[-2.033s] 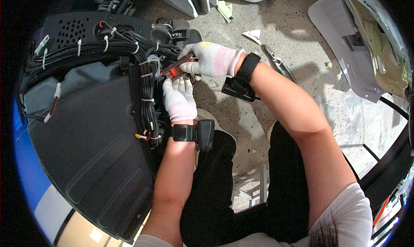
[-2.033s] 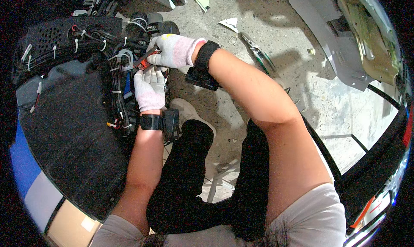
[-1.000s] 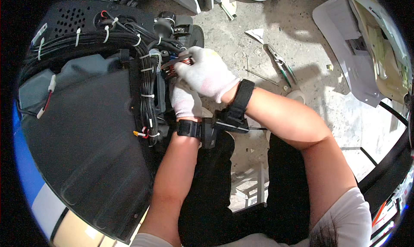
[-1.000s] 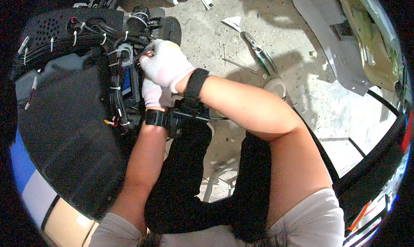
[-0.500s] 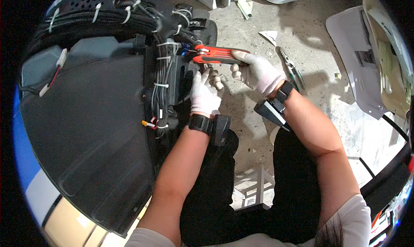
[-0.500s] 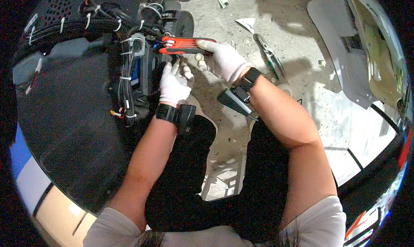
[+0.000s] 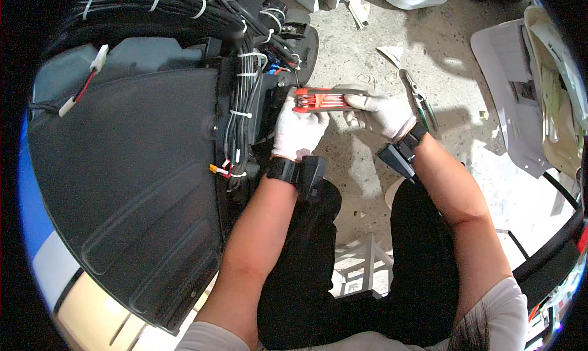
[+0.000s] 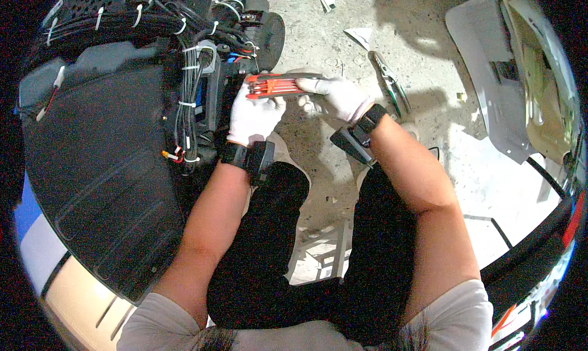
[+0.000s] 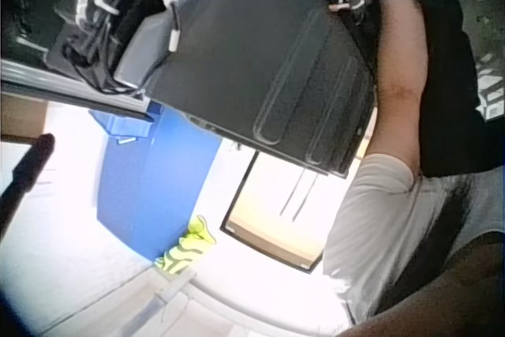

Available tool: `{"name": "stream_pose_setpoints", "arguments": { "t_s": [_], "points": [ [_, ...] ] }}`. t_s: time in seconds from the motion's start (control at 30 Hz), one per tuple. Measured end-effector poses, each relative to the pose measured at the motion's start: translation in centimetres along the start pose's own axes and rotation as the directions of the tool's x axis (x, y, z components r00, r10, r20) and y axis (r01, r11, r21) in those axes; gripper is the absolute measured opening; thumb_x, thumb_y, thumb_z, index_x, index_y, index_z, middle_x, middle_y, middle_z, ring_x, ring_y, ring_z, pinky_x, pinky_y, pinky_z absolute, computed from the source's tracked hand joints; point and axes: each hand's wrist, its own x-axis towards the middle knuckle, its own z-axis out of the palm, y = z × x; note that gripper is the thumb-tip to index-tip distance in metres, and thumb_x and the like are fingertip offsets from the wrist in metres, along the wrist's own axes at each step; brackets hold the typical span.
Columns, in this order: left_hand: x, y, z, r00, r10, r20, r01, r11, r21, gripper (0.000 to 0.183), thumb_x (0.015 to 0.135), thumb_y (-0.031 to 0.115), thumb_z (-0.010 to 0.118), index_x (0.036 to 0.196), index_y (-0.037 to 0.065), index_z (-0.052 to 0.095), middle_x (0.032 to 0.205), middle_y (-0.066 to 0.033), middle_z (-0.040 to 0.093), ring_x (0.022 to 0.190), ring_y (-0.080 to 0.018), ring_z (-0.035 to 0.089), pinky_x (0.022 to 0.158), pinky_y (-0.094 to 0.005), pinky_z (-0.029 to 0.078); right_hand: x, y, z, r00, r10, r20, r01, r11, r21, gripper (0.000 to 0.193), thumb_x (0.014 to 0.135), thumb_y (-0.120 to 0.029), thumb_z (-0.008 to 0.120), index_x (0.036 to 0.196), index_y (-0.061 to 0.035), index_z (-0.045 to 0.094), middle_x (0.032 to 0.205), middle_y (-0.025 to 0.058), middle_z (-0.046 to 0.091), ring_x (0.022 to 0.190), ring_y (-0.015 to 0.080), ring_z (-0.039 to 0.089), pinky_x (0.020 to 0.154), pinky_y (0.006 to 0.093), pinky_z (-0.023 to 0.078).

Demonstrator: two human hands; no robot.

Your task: The person is performing wiring and cable management on industrial equipment using wire cutters and pliers.

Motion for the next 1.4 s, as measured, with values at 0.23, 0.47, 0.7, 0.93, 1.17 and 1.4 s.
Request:
{"name": "stream_pose_setpoints", "arguments": {
  "t_s": [0.23, 0.47, 0.7, 0.93, 1.17, 1.4],
  "points": [
    [0.3, -1.0, 0.3, 0.996, 0.075, 0.045, -0.080, 0.991, 0.106, 0.027, 0.095, 0.030, 0.043, 0.112, 0.012, 0.054, 0.114, -0.0051, 0.058, 0.109, -0.0187, 0.052, 0.095, -0.0411, 0.039, -0.7, 0.3, -3.3, 0.992, -0.008, -0.125, -0.009, 0.991, -0.130, 0.037, 0.088, -0.020, 0.057, 0.120, -0.0030, 0.049, 0.096, 0.0067, 0.061, 0.076, 0.0133, 0.059, 0.064, 0.0252, 0.051],
    [0.9, -1.0, -0.6, 0.944, 0.322, 0.075, -0.329, 0.886, 0.328, 0.034, 0.096, 0.031, 0.040, 0.117, 0.007, 0.049, 0.116, -0.0075, 0.054, 0.109, -0.0186, 0.051, 0.095, -0.0395, 0.040, -0.9, -2.3, -0.4, 0.996, 0.037, -0.079, -0.064, 0.921, -0.385, 0.046, 0.084, -0.032, 0.063, 0.119, -0.0048, 0.051, 0.095, 0.0045, 0.061, 0.074, 0.0112, 0.061, 0.064, 0.0238, 0.053],
    [1.7, -1.1, -1.3, 0.947, 0.308, 0.094, -0.322, 0.910, 0.261, 0.028, 0.096, 0.029, 0.040, 0.112, 0.008, 0.048, 0.111, -0.0096, 0.055, 0.102, -0.0227, 0.053, 0.094, -0.0397, 0.041, -1.4, -2.5, 0.3, 0.995, 0.095, -0.026, -0.094, 0.834, -0.544, 0.047, 0.084, -0.036, 0.063, 0.115, -0.0030, 0.054, 0.098, 0.0065, 0.062, 0.072, 0.0117, 0.062, 0.068, 0.0254, 0.051],
    [1.3, -1.8, -0.5, 0.953, 0.302, 0.018, -0.293, 0.905, 0.308, 0.034, 0.096, 0.027, 0.041, 0.114, 0.000, 0.048, 0.111, -0.0124, 0.055, 0.103, -0.0219, 0.052, 0.091, -0.0381, 0.043, -1.4, -3.1, 3.0, 0.998, -0.047, -0.047, -0.041, 0.129, -0.991, 0.049, 0.077, -0.049, 0.065, 0.103, -0.0072, 0.060, 0.079, 0.0091, 0.064, 0.075, 0.0178, 0.063, 0.070, 0.0353, 0.048],
    [0.5, -2.6, 0.5, 0.940, 0.338, 0.040, -0.335, 0.898, 0.284, 0.039, 0.095, 0.031, 0.042, 0.114, -0.002, 0.048, 0.109, -0.0125, 0.055, 0.102, -0.0215, 0.052, 0.091, -0.0349, 0.042, -0.6, -1.2, 3.3, 0.989, 0.066, -0.132, -0.147, 0.501, -0.853, 0.043, 0.089, -0.041, 0.053, 0.102, -0.0006, 0.058, 0.071, 0.0045, 0.063, 0.063, 0.0106, 0.060, 0.057, 0.0265, 0.048],
    [1.2, -2.0, -0.4, 0.897, 0.432, -0.089, -0.394, 0.875, 0.281, 0.032, 0.093, 0.034, 0.045, 0.105, 0.006, 0.053, 0.099, -0.0054, 0.056, 0.089, -0.0172, 0.053, 0.082, -0.0323, 0.043, 0.7, -0.7, 4.3, 0.994, 0.059, -0.089, -0.106, 0.615, -0.782, 0.041, 0.088, -0.040, 0.053, 0.101, -0.0008, 0.059, 0.072, 0.0064, 0.064, 0.059, 0.0136, 0.062, 0.055, 0.0279, 0.050]
  ]
}}
